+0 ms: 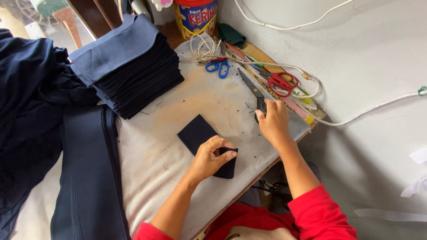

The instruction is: Trimming and cutting small rectangular pieces of dark blue fabric using scissors on a workbench.

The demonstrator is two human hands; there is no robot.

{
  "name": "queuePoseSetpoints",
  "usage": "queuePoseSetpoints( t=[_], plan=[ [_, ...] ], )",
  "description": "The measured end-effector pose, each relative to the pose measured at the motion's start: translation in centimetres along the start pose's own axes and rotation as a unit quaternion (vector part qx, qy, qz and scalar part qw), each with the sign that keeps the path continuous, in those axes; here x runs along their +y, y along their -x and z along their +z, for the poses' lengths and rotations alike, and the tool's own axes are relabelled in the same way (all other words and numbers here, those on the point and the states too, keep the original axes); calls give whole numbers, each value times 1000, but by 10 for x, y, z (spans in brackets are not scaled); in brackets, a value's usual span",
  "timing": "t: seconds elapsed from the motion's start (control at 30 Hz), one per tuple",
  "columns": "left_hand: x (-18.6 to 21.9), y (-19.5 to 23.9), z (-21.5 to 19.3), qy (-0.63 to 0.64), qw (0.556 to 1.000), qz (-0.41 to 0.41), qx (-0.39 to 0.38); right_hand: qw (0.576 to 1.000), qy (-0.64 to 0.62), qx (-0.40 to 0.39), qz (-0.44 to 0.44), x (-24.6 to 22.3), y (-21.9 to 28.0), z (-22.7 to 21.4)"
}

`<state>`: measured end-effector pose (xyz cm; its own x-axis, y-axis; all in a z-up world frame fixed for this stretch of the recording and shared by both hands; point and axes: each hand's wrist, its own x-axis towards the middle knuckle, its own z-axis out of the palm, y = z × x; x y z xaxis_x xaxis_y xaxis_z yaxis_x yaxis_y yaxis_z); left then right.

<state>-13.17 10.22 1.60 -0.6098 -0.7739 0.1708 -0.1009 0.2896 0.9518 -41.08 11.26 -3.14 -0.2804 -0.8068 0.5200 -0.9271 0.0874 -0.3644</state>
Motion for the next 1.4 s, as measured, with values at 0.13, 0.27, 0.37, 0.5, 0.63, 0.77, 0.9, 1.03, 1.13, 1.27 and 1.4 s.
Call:
queuePoseSetpoints(
  t=[0.13,0.27,0.37,0.5,0.63,0.77,0.9,1.03,1.13,1.27,1.4],
  plan=[
    [-6,5,6,25,999,-7,24,971,79,-201,102,8,-12,-18],
    [1,3,-1,46,999,-15,21,931,96,-328,126,-12,-27,-77],
    [0,4,-1,56,998,-20,20,900,72,-404,146,-10,-14,-113],
    [-4,5,0,75,997,-11,-3,794,-306,-363,380,29,50,-110],
    [6,5,-4,77,990,-94,-66,764,-307,-371,429,-19,88,-137],
    [6,4,-5,49,993,-82,-63,811,-260,-402,338,-48,129,-148],
    [2,4,-5,76,992,-65,-71,860,-175,-382,288,-68,148,-146],
    [2,5,-6,100,990,-58,-80,903,-84,-348,237,-67,157,-138],
    [6,5,-7,118,986,-72,-90,929,-55,-313,189,-58,168,-129],
    [7,3,-8,116,985,-80,-97,953,-42,-265,143,-50,176,-124],
    [6,4,-8,118,985,-84,-98,960,-19,-250,128,-55,174,-125]
  ],
)
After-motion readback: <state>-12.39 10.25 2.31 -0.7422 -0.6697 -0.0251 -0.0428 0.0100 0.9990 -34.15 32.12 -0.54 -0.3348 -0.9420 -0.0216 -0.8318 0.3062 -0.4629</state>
